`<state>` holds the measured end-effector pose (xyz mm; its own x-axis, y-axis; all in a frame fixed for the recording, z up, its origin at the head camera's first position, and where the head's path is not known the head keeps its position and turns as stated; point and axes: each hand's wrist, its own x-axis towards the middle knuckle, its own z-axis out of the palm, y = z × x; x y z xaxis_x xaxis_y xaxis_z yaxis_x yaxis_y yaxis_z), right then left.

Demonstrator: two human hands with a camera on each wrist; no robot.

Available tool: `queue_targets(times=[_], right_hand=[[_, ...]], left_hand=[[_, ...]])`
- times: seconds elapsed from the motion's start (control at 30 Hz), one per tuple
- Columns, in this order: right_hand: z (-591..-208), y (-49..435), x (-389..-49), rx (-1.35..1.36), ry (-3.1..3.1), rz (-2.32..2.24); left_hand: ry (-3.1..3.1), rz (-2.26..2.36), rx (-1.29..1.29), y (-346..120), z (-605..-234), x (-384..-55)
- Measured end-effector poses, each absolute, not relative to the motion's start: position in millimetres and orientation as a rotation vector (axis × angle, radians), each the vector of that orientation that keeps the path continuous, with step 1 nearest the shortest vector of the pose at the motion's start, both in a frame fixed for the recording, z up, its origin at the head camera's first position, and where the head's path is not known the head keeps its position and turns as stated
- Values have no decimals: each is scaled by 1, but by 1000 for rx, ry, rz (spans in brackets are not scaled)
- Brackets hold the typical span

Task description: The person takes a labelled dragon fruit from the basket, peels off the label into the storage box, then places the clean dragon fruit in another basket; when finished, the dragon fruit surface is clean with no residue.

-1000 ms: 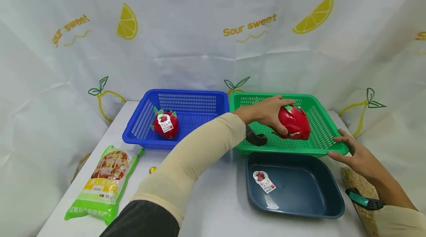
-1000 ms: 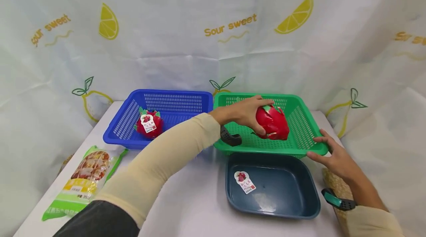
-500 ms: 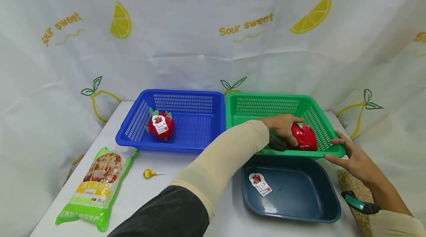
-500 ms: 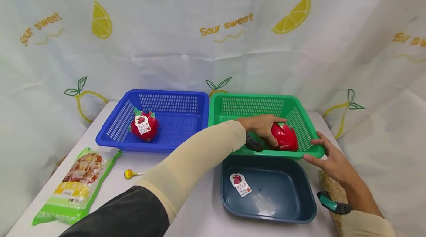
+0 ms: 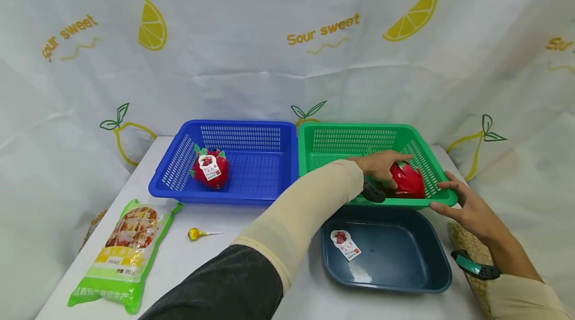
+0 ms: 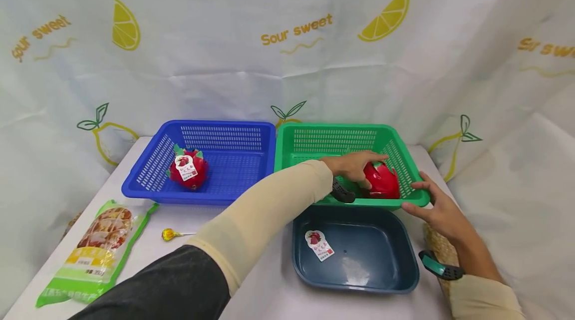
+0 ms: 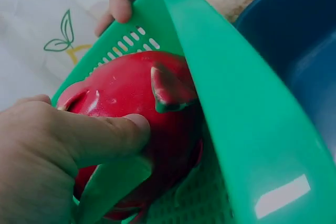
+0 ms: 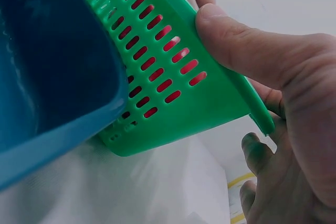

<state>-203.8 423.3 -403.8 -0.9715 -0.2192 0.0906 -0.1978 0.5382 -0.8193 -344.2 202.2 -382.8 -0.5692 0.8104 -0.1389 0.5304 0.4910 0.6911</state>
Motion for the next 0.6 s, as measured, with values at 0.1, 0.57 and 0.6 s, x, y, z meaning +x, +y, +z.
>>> queue_targets(times=[0.1,0.57,0.6], right_hand=[[-405,422,-205,-370,2729,-1460],[-406,424,-206,-369,2704,-1486],[-407,424,-206,-375,2702,-1492]], left_hand=[[2301,810,1116,194,-384,-346],[2341,745,1195,164,-370,-337],[2341,776,1211,159,-366,-335]])
